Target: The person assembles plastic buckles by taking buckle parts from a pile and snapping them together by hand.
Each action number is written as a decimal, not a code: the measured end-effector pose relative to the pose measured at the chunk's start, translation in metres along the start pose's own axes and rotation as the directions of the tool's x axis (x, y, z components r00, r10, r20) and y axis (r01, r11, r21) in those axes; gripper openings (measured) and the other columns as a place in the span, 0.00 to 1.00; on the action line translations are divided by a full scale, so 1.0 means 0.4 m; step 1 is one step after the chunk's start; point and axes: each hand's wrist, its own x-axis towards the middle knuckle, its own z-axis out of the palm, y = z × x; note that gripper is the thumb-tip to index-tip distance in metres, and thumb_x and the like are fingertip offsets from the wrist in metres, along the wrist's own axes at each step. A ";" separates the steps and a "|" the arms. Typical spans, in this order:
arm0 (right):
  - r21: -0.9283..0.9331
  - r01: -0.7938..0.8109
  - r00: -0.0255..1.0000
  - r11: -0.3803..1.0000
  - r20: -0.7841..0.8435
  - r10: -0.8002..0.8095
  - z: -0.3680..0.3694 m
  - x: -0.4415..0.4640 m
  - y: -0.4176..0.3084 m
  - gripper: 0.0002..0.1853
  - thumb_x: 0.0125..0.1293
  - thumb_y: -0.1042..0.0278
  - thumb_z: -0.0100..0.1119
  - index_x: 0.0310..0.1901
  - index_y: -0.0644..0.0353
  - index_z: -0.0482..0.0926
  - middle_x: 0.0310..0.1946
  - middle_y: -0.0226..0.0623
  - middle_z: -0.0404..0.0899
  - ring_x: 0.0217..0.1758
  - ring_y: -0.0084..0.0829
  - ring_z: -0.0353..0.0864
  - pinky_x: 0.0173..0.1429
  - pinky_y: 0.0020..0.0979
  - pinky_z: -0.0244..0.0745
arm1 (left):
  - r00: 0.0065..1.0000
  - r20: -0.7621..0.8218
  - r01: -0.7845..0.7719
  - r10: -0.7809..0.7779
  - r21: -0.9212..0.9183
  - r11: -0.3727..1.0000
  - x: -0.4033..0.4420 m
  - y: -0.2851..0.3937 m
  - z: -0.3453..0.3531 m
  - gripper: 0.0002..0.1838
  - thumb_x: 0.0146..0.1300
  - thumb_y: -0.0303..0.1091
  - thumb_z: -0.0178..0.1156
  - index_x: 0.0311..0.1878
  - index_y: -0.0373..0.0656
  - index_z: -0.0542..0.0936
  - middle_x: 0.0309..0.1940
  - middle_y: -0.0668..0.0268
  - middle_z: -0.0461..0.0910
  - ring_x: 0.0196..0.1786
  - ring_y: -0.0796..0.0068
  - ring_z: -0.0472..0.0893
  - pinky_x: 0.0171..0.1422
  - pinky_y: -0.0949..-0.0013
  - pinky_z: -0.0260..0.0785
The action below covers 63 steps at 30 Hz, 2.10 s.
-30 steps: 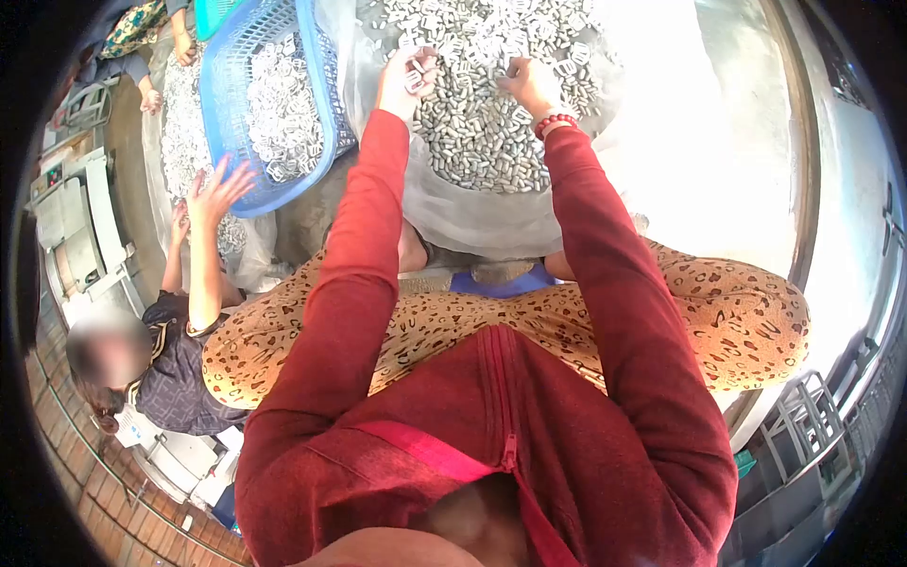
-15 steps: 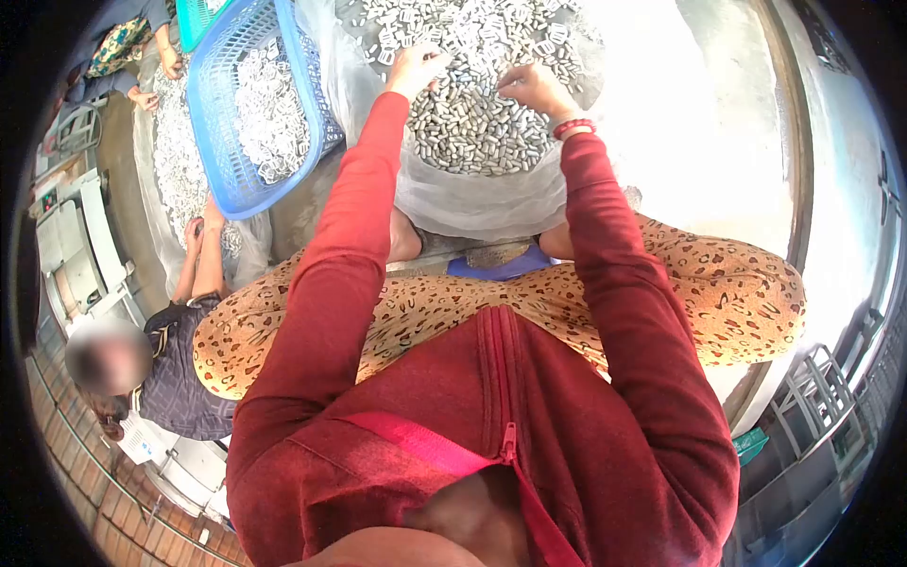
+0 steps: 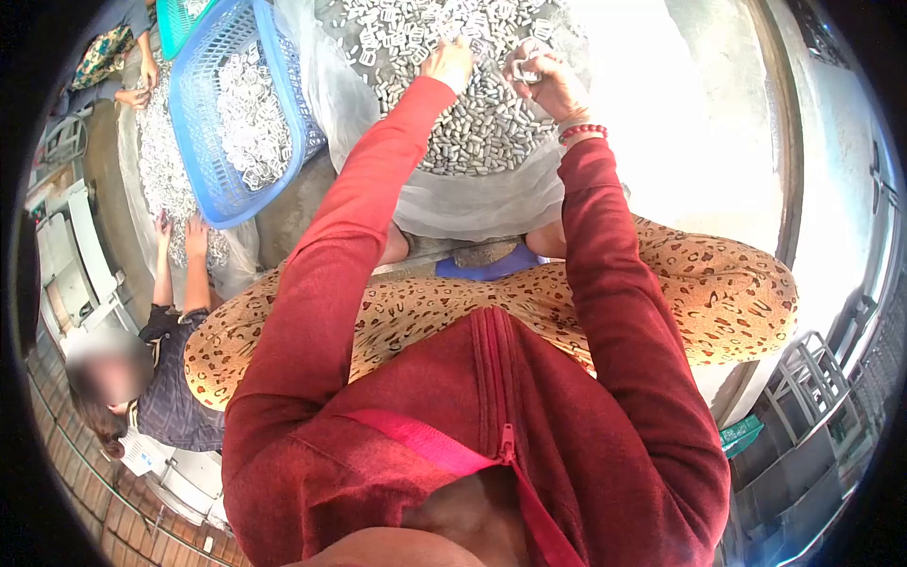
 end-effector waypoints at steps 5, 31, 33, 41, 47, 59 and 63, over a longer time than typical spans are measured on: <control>-0.161 -0.108 0.994 0.981 -0.005 0.109 0.030 0.060 -0.035 0.13 0.55 0.64 0.55 0.39 0.63 0.76 0.23 0.30 0.72 0.22 0.23 0.69 0.17 0.17 0.56 | 0.994 0.017 -0.111 0.111 0.061 0.992 -0.027 -0.024 -0.023 0.14 0.57 0.38 0.48 0.44 0.40 0.70 0.40 0.45 0.73 0.37 0.51 0.77 0.40 0.55 0.69; -0.128 -0.111 0.992 0.985 0.049 0.119 0.062 0.106 -0.028 0.06 0.60 0.67 0.54 0.33 0.60 0.73 0.22 0.36 0.74 0.19 0.20 0.69 0.13 0.14 0.53 | 0.945 -0.052 0.261 -0.324 -0.476 0.839 -0.061 -0.184 -0.082 0.24 0.49 0.52 0.61 0.40 0.39 0.78 0.36 0.51 0.78 0.44 0.58 0.76 0.50 0.64 0.66; -0.279 -0.182 0.982 0.943 -0.005 0.188 0.053 0.128 -0.011 0.06 0.58 0.68 0.57 0.34 0.59 0.74 0.22 0.33 0.75 0.20 0.19 0.71 0.13 0.14 0.53 | 0.932 -0.104 0.266 -0.347 -0.453 0.851 -0.065 -0.185 -0.073 0.25 0.49 0.52 0.61 0.40 0.39 0.77 0.36 0.50 0.78 0.44 0.57 0.77 0.51 0.64 0.66; -0.991 -0.070 0.994 -0.117 -0.060 -0.088 -0.043 0.152 0.129 0.16 0.50 0.63 0.61 0.41 0.56 0.76 0.31 0.43 0.78 0.34 0.37 0.78 0.38 0.34 0.71 | 0.980 0.137 0.183 -0.147 -0.308 0.933 -0.049 -0.179 -0.074 0.17 0.52 0.44 0.61 0.36 0.40 0.77 0.27 0.61 0.77 0.30 0.70 0.77 0.31 0.68 0.67; -0.384 -0.233 0.970 0.893 -0.030 0.241 -0.040 0.082 0.066 0.11 0.55 0.61 0.57 0.34 0.58 0.74 0.30 0.28 0.75 0.28 0.19 0.73 0.20 0.16 0.54 | 0.968 0.248 0.234 -0.034 -0.944 -0.232 -0.096 -0.158 -0.155 0.09 0.52 0.26 0.54 0.38 0.45 0.70 0.29 0.68 0.74 0.28 0.78 0.75 0.22 0.78 0.61; -0.859 -0.200 0.978 0.471 -0.200 0.050 0.046 0.218 0.009 0.15 0.51 0.58 0.62 0.38 0.57 0.80 0.28 0.34 0.79 0.28 0.22 0.76 0.32 0.25 0.71 | 0.968 -0.228 0.039 -0.102 -0.269 0.962 -0.027 -0.112 -0.094 0.16 0.50 0.44 0.62 0.36 0.42 0.78 0.38 0.56 0.76 0.42 0.58 0.75 0.48 0.60 0.66; -0.953 0.129 0.960 -0.275 0.190 -0.207 -0.021 0.314 0.149 0.13 0.49 0.60 0.60 0.33 0.61 0.79 0.31 0.49 0.78 0.32 0.44 0.79 0.42 0.37 0.74 | 0.976 -0.169 0.070 -0.139 -0.362 0.930 -0.076 -0.159 -0.068 0.19 0.49 0.45 0.62 0.42 0.44 0.78 0.39 0.54 0.74 0.44 0.58 0.74 0.49 0.61 0.66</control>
